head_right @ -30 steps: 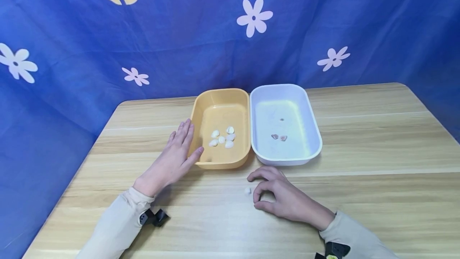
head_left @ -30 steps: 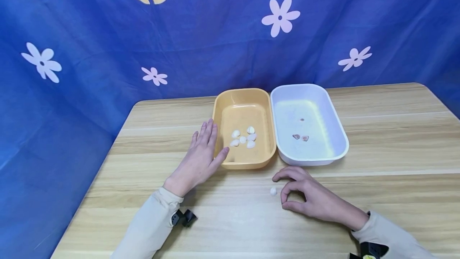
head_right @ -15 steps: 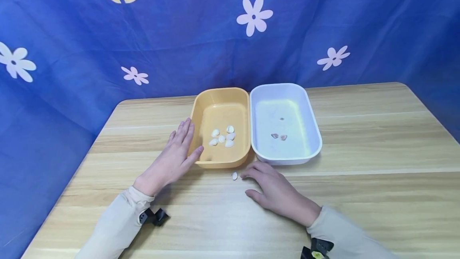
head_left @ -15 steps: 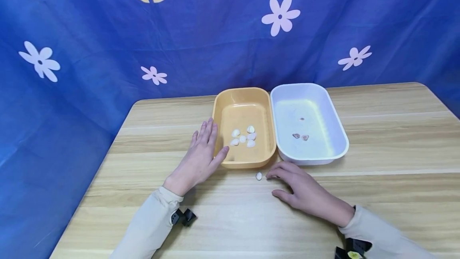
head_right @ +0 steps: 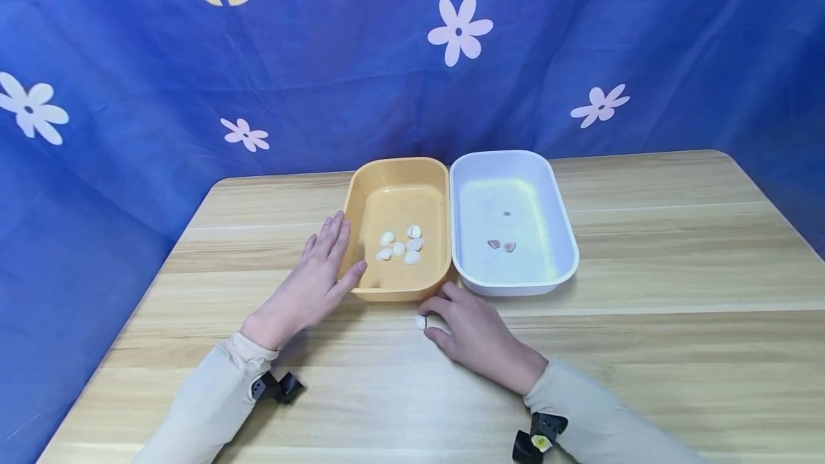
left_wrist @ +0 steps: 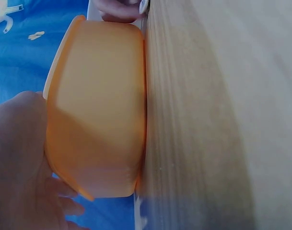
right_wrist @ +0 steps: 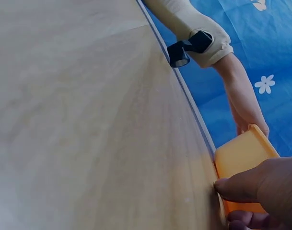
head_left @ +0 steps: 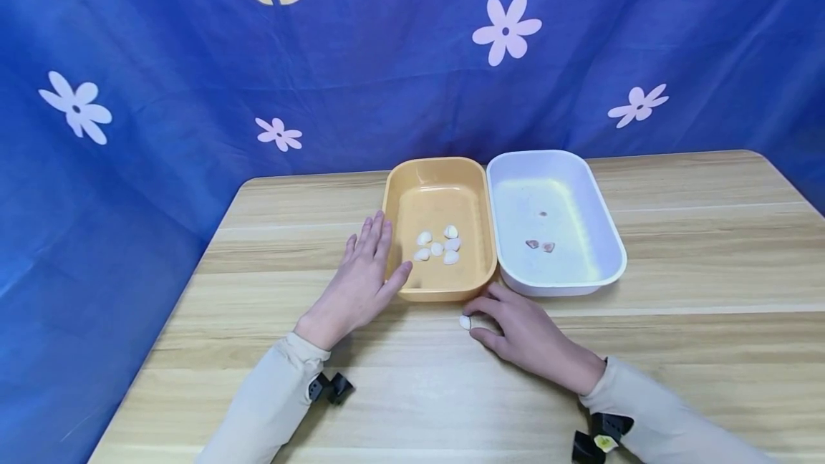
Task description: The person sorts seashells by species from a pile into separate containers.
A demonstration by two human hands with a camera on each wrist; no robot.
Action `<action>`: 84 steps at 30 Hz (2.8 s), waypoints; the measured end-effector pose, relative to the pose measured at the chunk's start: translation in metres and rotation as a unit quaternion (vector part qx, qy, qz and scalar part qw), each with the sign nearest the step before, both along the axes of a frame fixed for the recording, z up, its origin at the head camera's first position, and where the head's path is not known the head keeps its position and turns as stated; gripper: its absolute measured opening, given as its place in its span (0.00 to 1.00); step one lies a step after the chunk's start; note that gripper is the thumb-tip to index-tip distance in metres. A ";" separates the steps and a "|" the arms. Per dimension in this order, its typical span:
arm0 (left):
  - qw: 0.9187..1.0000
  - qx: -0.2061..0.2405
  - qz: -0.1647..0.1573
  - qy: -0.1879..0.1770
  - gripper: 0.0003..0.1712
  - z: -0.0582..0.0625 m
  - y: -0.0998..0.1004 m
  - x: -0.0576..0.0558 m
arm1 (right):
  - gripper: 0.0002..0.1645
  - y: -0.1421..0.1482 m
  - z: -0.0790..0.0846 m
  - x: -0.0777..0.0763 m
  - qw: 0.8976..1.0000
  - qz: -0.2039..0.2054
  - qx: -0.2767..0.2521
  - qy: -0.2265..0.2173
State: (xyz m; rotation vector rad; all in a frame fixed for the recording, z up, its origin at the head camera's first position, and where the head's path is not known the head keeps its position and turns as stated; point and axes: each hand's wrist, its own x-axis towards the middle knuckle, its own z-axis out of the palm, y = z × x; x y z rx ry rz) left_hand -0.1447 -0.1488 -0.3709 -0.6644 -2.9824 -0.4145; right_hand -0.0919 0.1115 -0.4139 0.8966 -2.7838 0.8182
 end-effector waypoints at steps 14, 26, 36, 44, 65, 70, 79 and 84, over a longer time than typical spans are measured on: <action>1.000 -0.001 0.001 0.001 0.44 -0.001 0.000 -0.001 | 0.08 0.009 -0.004 -0.001 0.998 0.054 -0.028 0.003; 1.000 0.002 0.000 -0.005 0.44 0.001 0.001 -0.001 | 0.12 0.036 0.016 0.014 0.985 0.120 -0.092 0.080; 1.000 -0.001 -0.001 -0.001 0.45 0.001 0.000 0.000 | 0.14 0.061 0.043 0.007 0.972 0.123 -0.156 0.128; 1.000 0.000 -0.003 0.007 0.44 0.000 0.000 0.000 | 0.10 0.071 0.052 -0.005 0.975 0.099 -0.146 0.135; 1.000 -0.001 0.000 -0.003 0.44 0.002 0.000 0.001 | 0.11 0.102 0.055 -0.055 0.996 -0.016 -0.065 0.055; 1.000 -0.001 0.000 -0.004 0.44 0.001 0.000 0.000 | 0.10 0.101 0.053 -0.067 0.998 -0.030 -0.024 0.039; 1.000 -0.003 -0.002 -0.004 0.45 0.004 0.001 0.000 | 0.10 0.100 0.051 -0.085 0.994 -0.042 0.034 0.091; 1.000 -0.004 -0.002 -0.006 0.45 0.004 0.001 0.000 | 0.10 0.101 0.049 -0.091 0.995 -0.046 0.058 0.073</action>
